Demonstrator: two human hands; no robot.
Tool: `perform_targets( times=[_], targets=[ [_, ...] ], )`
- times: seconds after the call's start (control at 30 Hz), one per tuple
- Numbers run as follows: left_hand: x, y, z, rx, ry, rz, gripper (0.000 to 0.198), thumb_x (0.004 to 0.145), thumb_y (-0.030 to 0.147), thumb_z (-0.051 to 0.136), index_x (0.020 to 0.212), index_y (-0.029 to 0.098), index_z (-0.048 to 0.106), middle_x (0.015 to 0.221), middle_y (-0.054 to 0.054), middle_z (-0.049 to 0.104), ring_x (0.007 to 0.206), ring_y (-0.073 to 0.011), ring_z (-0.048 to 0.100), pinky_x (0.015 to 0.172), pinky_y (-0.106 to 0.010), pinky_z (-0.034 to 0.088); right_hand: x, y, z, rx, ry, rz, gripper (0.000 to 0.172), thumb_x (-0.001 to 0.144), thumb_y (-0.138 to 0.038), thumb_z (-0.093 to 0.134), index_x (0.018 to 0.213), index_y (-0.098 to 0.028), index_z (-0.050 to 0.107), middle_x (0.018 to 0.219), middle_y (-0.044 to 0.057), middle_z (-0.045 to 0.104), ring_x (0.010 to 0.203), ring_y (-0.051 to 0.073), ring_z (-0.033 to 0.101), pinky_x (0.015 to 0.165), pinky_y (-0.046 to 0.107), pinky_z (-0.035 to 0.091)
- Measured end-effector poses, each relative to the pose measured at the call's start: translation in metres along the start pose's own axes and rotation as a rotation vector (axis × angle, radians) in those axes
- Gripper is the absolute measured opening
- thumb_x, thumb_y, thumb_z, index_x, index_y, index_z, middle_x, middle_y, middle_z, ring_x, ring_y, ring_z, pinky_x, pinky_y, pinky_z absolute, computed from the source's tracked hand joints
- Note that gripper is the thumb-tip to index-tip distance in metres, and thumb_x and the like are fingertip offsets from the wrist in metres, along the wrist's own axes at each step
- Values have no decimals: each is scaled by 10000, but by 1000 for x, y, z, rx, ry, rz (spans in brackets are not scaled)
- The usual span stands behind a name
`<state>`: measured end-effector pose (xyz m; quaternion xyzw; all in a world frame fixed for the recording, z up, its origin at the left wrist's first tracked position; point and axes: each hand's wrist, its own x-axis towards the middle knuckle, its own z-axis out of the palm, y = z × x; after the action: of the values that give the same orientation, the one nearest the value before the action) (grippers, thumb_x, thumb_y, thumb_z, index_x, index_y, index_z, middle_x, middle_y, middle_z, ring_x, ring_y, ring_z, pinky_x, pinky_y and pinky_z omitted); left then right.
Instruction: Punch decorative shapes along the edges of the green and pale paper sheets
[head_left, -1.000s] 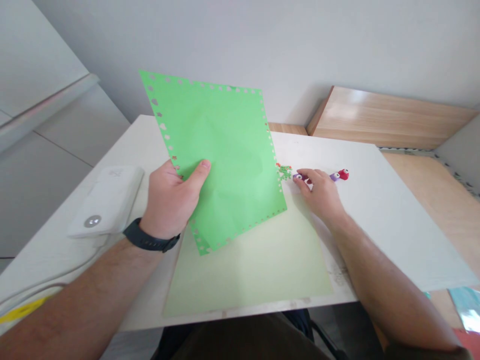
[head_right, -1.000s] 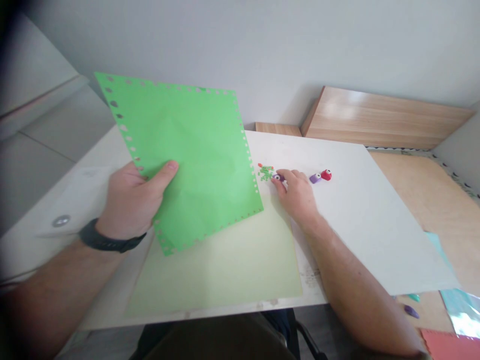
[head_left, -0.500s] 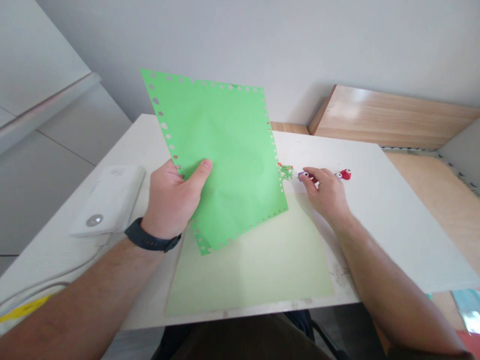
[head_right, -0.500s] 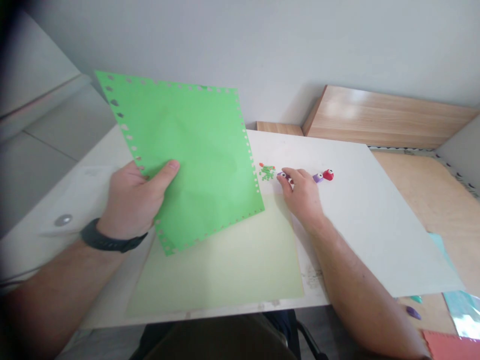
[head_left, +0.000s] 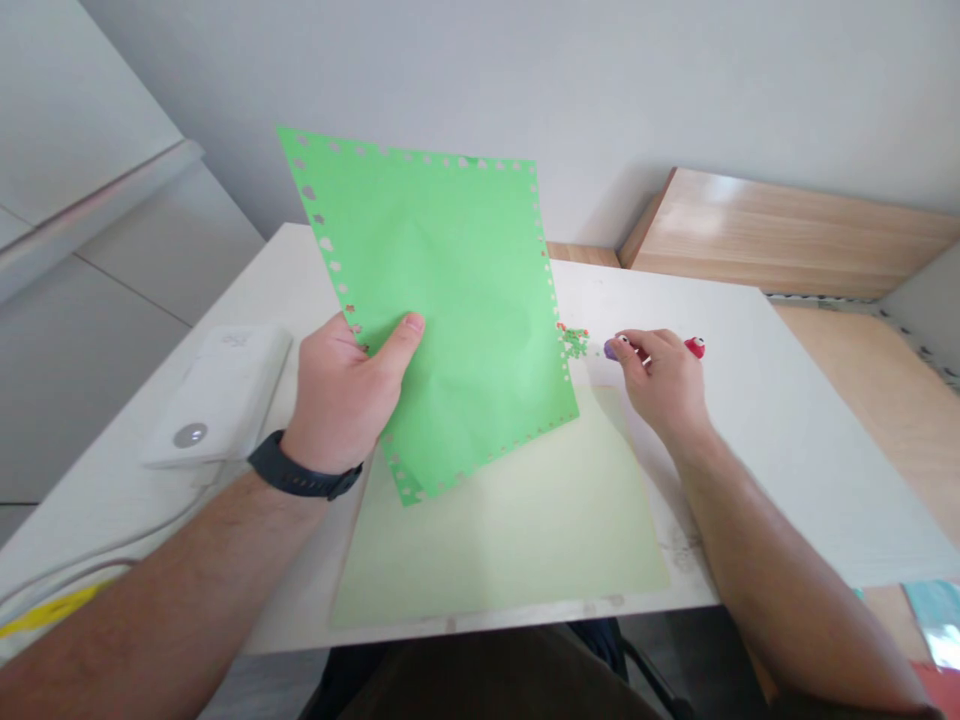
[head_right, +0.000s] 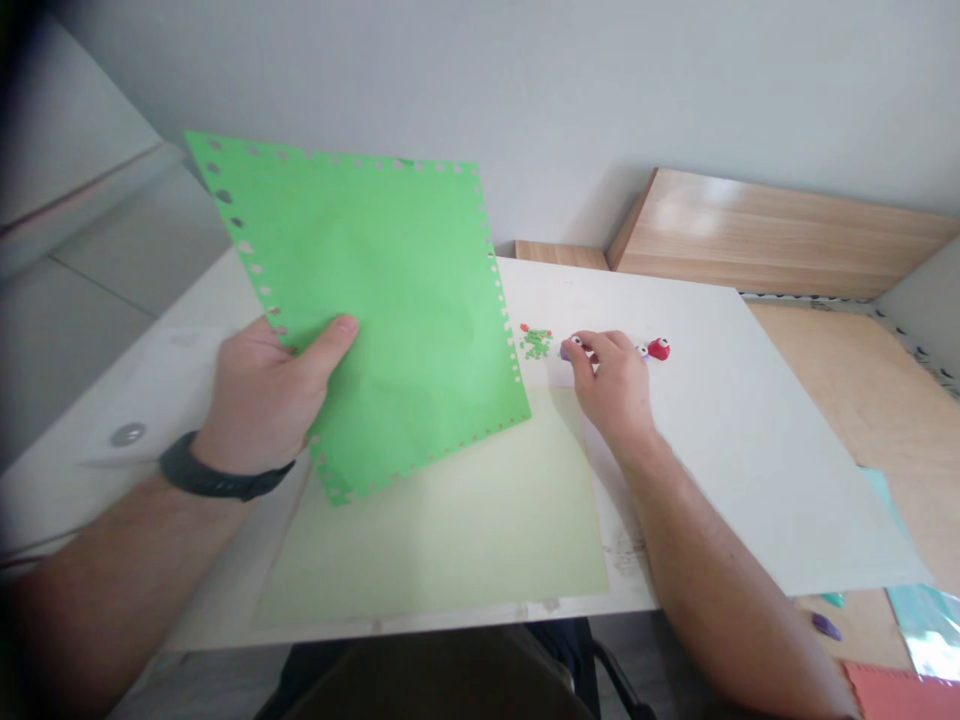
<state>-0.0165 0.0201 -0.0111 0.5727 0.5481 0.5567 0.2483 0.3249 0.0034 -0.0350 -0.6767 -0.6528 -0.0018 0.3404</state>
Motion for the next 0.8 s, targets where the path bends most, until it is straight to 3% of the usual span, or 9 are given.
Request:
perform_targets(
  times=[0.17, 0.27, 0.37, 0.63, 0.8],
  targets=[
    [0, 1, 0, -19, -16, 0, 318, 903, 388, 803, 1174, 222, 804, 1240, -53, 800, 1171, -262, 743, 1125, -462, 555, 2, 3, -1, 258, -58, 233, 429, 972, -598, 617, 972, -218, 815, 856, 64, 773, 785, 231, 691, 729, 368, 526],
    [0, 1, -1, -21, -22, -14, 315, 902, 391, 802, 1166, 219, 807, 1234, -61, 802, 1178, -271, 740, 1139, -469, 544, 3, 1, 0, 468, -114, 388, 516, 917, -696, 651, 834, -200, 768, 687, 33, 680, 574, 162, 559, 535, 303, 420],
    [0, 1, -1, -19, -14, -19, 319, 898, 397, 803, 1164, 222, 808, 1231, -63, 802, 1184, -277, 738, 1147, -473, 538, 3, -4, -1, 668, -198, 493, 544, 865, -727, 706, 751, -195, 713, 631, 16, 608, 494, 121, 448, 455, 285, 319],
    [-1, 2, -1, -19, -17, -21, 325, 901, 391, 802, 1179, 222, 802, 1253, -68, 794, 1203, -276, 731, 1159, -471, 529, 2, -7, -3, 889, -291, 520, 492, 866, -682, 744, 780, -200, 697, 674, 14, 586, 552, 128, 453, 471, 280, 316],
    [-1, 1, -1, -37, -16, -38, 323, 896, 389, 812, 1168, 214, 804, 1242, -73, 798, 1185, -277, 739, 1152, -478, 537, 3, -4, -2, 820, -281, 483, 493, 903, -687, 690, 803, -204, 698, 694, 19, 611, 569, 143, 485, 505, 291, 358]
  ],
)
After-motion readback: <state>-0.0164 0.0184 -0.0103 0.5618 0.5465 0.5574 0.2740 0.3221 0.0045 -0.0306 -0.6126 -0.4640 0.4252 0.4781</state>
